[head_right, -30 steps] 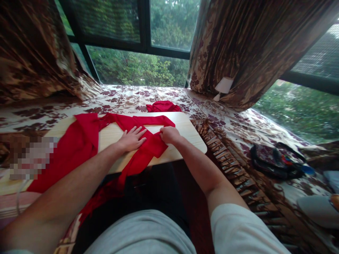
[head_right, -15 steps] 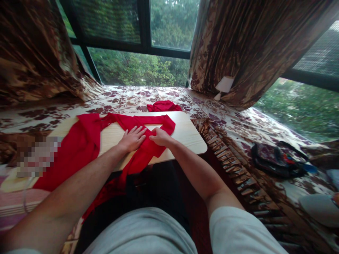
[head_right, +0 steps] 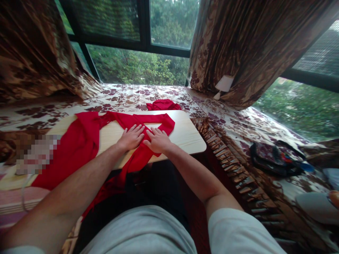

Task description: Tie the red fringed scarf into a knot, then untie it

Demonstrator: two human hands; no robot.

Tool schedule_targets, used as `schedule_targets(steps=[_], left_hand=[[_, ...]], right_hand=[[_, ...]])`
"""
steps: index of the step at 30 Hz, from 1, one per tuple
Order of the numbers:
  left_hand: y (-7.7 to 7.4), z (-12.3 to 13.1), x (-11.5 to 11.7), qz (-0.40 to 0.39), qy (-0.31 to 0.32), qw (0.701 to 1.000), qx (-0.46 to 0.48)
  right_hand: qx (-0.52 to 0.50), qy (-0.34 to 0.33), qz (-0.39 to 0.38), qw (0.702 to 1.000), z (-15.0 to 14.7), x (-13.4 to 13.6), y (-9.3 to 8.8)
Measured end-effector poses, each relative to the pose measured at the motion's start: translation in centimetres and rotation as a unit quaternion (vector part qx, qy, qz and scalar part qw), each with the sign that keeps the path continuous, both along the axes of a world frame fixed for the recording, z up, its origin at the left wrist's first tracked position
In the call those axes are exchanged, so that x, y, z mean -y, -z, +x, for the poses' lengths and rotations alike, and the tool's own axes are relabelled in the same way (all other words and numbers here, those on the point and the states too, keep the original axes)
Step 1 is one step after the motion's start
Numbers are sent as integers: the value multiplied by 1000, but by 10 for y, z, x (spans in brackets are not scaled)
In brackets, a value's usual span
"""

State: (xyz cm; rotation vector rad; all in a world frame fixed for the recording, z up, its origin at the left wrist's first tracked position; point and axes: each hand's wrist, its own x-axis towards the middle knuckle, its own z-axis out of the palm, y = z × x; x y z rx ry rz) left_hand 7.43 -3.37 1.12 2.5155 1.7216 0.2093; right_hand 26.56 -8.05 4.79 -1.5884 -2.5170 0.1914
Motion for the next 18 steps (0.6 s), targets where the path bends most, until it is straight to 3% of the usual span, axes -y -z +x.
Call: schedule_targets(steps=[3,14,18], left_hand=[[1,-1,0,4,5,1000,10],[4,-2,1,24,2,1000,16],[4,-4,0,33,4,998,59]], right_hand=[[12,-6,-64,998,3,-7,14],[-11,-3,-26,1000,6,-11,30],[-12,3,-31,999,5,-11,30]])
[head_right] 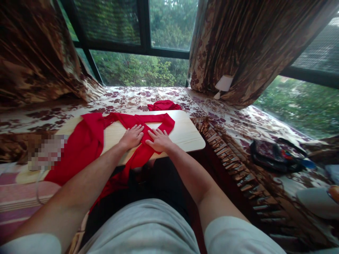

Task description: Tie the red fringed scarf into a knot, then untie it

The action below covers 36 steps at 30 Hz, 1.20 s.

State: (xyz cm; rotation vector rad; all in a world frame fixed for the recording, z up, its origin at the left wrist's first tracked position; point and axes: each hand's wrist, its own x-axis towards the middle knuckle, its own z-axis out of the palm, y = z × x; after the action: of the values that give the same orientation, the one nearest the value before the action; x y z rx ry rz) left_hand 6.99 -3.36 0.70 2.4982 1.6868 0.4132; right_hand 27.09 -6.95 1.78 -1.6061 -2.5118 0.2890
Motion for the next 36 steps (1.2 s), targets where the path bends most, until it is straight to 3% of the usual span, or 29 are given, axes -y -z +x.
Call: schedule_targets(steps=[4,7,9,12,14,18,23,26,29,32,34,36], left_hand=[[-9,0,23,41,-39,991,121],[-17,-3,76,113,-119,968,189],[-17,-8,120,117,-127,968,184],[-3,-17,177,89,-166,966,178],[13,-23,199,62,-175,964,191],[44,-30,207,19,-206,958,198],[51,-27,201,-35,-191,966,170],[48,-26,202,-37,-196,969,149],[40,-27,203,-102,-177,953,224],[25,-32,203,-248,-96,898,351],[13,-37,204,-329,-60,861,384],[-1,-43,208,-363,-50,853,373]], right_hand=[[-3,3,-2,1000,0,2,-3],[-5,-5,-4,1000,1,3,-5],[-5,-10,-5,1000,1,3,-5],[-2,-8,-7,1000,1,2,-6],[2,-5,-9,1000,1,2,-7],[6,-3,-13,1000,-1,3,-8],[3,-6,-5,1000,0,3,-6],[1,-9,2,1000,1,2,-4],[1,-5,-4,1000,1,1,-3],[3,-1,-7,1000,0,0,-3],[5,-1,-6,1000,0,0,-4],[8,-3,-5,1000,0,0,-4]])
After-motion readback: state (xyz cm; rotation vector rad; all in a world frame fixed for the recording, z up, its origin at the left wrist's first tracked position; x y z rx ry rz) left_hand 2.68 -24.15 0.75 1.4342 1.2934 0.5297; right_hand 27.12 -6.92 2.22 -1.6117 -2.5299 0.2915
